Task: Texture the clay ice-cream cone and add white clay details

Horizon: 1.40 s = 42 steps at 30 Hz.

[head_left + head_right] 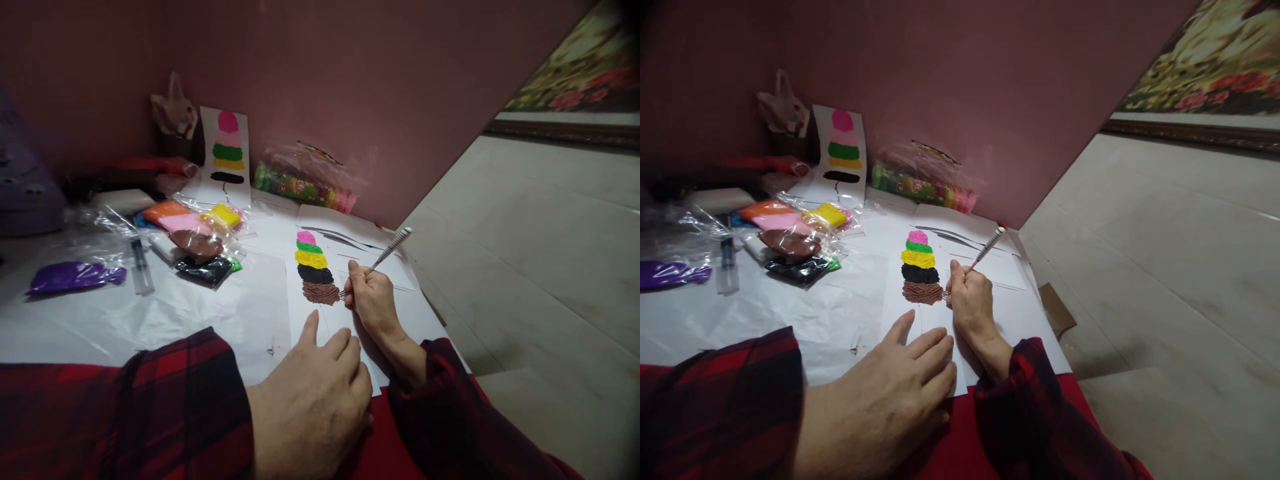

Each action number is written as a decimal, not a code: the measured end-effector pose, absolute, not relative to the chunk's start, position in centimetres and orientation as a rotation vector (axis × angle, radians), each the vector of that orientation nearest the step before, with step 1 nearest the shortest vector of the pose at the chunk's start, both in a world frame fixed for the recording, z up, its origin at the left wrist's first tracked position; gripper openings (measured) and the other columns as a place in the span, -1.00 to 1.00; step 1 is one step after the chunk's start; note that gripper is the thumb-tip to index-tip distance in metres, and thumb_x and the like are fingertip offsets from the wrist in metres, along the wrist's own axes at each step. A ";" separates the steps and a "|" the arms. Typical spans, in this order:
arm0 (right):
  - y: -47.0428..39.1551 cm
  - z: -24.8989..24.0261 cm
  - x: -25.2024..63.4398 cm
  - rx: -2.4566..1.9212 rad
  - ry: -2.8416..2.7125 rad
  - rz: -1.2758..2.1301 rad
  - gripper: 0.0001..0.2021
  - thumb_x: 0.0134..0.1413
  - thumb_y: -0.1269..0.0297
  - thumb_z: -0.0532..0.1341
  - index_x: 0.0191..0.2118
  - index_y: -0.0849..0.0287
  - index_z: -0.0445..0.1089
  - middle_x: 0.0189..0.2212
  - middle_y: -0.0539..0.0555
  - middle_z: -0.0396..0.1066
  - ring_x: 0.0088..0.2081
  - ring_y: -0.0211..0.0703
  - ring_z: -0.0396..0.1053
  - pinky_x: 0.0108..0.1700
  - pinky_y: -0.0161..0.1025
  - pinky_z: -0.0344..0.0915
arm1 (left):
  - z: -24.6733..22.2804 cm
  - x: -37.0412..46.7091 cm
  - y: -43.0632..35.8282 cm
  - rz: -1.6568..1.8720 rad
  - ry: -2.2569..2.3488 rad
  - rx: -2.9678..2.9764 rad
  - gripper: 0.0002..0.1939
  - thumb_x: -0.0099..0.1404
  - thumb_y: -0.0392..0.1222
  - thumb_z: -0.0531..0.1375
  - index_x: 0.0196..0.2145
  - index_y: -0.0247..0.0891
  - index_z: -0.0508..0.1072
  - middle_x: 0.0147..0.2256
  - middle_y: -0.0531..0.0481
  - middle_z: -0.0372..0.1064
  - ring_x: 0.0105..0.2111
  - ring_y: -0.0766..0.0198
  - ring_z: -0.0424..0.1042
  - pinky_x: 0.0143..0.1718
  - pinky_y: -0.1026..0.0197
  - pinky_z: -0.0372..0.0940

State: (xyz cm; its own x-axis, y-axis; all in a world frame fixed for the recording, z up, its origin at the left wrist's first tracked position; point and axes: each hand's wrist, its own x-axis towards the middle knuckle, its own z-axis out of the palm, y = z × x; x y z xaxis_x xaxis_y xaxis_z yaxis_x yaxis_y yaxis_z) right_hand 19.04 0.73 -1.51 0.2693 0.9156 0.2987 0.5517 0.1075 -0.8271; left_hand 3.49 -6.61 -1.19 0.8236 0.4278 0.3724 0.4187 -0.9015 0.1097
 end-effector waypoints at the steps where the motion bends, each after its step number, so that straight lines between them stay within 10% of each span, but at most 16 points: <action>1: 0.8 -1.6 19.1 -1.546 -1.394 0.490 -0.43 0.10 -0.28 0.10 -0.63 0.12 0.26 -0.80 -0.04 0.24 -0.72 -0.26 0.21 -0.60 -0.30 0.14 | -1.2 3.5 -6.6 0.607 0.695 2.977 -0.75 0.42 -0.13 0.01 -0.18 -0.30 0.43 -0.18 -0.14 0.41 -0.15 0.02 0.34 0.02 -0.40 0.17; 42: 1.2 -2.2 19.5 -1.584 -1.478 0.480 -0.44 0.16 -0.24 0.07 -0.60 0.13 0.30 -0.76 -0.01 0.30 -0.68 -0.24 0.23 -0.52 -0.28 0.16 | -1.7 3.6 -6.6 0.620 0.675 2.994 -0.73 0.43 -0.11 -0.01 -0.18 -0.29 0.41 -0.19 -0.12 0.39 -0.16 0.02 0.31 -0.03 -0.34 0.20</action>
